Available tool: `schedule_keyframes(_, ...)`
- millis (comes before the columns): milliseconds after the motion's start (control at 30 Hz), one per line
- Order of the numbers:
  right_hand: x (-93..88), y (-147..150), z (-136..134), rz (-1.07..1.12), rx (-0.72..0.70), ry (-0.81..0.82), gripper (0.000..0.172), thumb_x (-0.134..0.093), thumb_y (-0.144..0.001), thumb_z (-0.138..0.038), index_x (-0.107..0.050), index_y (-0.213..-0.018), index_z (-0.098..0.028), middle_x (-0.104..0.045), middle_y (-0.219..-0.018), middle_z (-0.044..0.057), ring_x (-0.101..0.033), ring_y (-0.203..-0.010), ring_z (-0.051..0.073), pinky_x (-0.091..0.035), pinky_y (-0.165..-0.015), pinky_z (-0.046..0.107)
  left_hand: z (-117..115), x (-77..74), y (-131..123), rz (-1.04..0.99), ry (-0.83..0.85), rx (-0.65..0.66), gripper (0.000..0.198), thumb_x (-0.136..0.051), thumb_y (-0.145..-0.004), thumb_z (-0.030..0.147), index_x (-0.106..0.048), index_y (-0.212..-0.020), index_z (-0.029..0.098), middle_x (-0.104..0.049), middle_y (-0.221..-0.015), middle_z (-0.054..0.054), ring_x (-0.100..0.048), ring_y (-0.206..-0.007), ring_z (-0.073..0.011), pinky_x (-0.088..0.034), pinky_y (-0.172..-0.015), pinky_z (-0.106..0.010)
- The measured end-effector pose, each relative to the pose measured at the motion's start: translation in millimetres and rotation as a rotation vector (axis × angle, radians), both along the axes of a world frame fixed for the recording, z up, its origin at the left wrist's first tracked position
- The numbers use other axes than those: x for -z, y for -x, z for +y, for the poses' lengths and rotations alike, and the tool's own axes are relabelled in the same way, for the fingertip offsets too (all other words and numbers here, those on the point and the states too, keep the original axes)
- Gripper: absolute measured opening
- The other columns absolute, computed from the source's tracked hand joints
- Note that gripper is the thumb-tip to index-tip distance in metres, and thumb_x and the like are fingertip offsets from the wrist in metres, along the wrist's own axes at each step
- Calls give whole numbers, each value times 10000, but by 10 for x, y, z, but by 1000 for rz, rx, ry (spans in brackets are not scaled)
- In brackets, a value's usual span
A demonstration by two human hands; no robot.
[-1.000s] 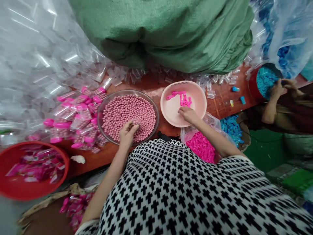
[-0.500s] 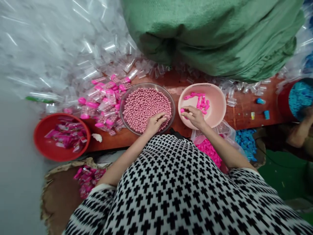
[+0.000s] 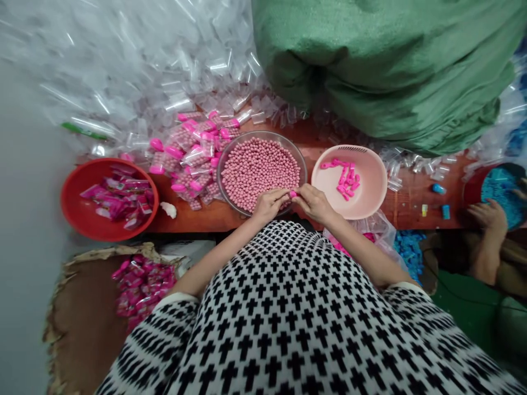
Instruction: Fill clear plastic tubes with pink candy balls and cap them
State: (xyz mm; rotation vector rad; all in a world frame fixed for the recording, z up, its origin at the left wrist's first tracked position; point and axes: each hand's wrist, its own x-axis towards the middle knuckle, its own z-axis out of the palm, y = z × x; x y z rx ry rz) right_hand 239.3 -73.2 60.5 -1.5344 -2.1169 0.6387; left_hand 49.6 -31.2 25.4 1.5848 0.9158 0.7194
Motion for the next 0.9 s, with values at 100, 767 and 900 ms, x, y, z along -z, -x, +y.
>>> schedule_keyframes(100,-56,35,47,39,-16,98,332,-443,-971,-419,-657,-1041,-175,-634,-888,101,-579,-842,196,-478,-786,319,-12,0,2,-33,55,-1,307,-608,-854,437,-760,-984,205,-743,-1001,-75,-689,-923,-205,-528,-878,-330)
schedule_keyframes(767,-117,201,370,1232,333,1045,448,-766,-659,-554,-660,-864,-171,-682,-867,46,-644,-851,178,-587,-700,319,85,-92,70,-139,183,-213,312,-683,-778,462,-765,-939,207,-709,-1043,-90,-611,-1080,-239,-457,-1010,-420)
schedule_keyframes(900,-88,395,401,1329,442,1046,373,-780,-629,-482,-601,-741,-175,-624,-719,-2,-607,-681,130,-595,-612,285,105,-142,83,-128,217,-227,296,-657,-801,464,-763,-925,216,-704,-1029,-79,-613,-1056,-231,-465,-995,-401)
